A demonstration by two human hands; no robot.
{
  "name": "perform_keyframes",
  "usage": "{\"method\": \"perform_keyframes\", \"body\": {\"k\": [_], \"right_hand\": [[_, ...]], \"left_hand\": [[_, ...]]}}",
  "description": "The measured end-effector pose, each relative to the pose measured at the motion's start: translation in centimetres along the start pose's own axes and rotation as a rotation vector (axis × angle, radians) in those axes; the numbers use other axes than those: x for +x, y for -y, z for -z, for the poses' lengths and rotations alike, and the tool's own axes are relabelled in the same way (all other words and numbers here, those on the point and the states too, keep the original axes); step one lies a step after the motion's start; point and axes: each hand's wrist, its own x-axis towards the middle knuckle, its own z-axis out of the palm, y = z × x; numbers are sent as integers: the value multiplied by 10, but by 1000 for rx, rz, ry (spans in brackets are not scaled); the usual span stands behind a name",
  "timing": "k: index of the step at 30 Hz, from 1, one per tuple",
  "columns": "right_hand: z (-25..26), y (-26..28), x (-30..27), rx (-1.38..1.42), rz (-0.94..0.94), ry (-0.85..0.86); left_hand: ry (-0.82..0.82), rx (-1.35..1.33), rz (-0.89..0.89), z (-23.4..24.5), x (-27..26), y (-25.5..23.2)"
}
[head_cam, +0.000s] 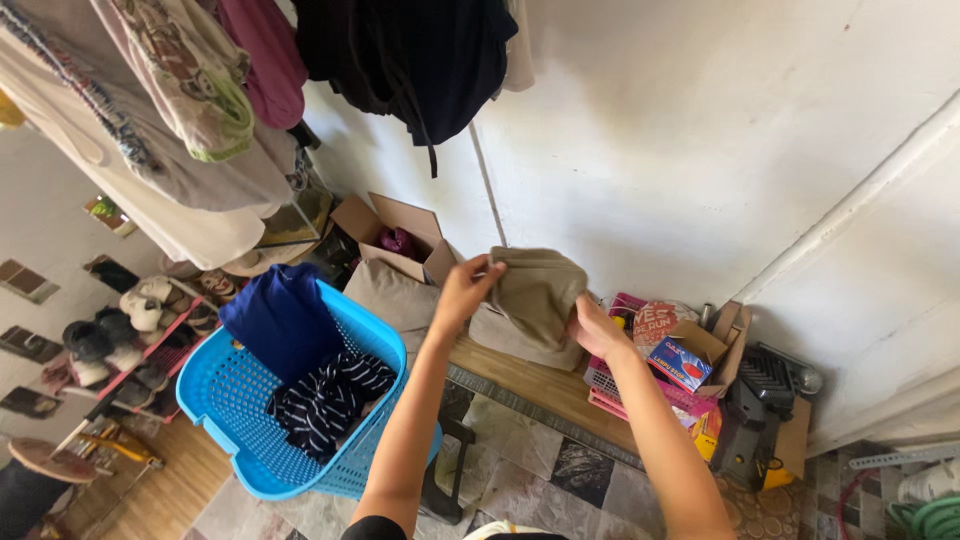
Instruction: The person removes wet clothes from a blue laundry basket and hangs them on a red circular drying rack. They handle shirts, pants, and underwear one at a time, unfolding and arranging each item on the hangers.
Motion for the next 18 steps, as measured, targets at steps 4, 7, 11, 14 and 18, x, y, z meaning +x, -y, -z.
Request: {"method": "perform_keyframes", "body": {"k": [4,7,11,14,18], "right_hand": [[7,12,1,-265,-51,-11],[16,15,7,-361,-3,-122],[26,16,15,-479,256,-408],[36,22,8,-463,369,-451],[33,21,-14,-830,147,-276]], "left_hand": [[-67,-56,-26,36,8,-4],[-112,-72,66,46,6,5],[-150,162,42,67,10,26],[-164,311,-83,95,18,37],[-251,474,-66,125,27,35]]}}
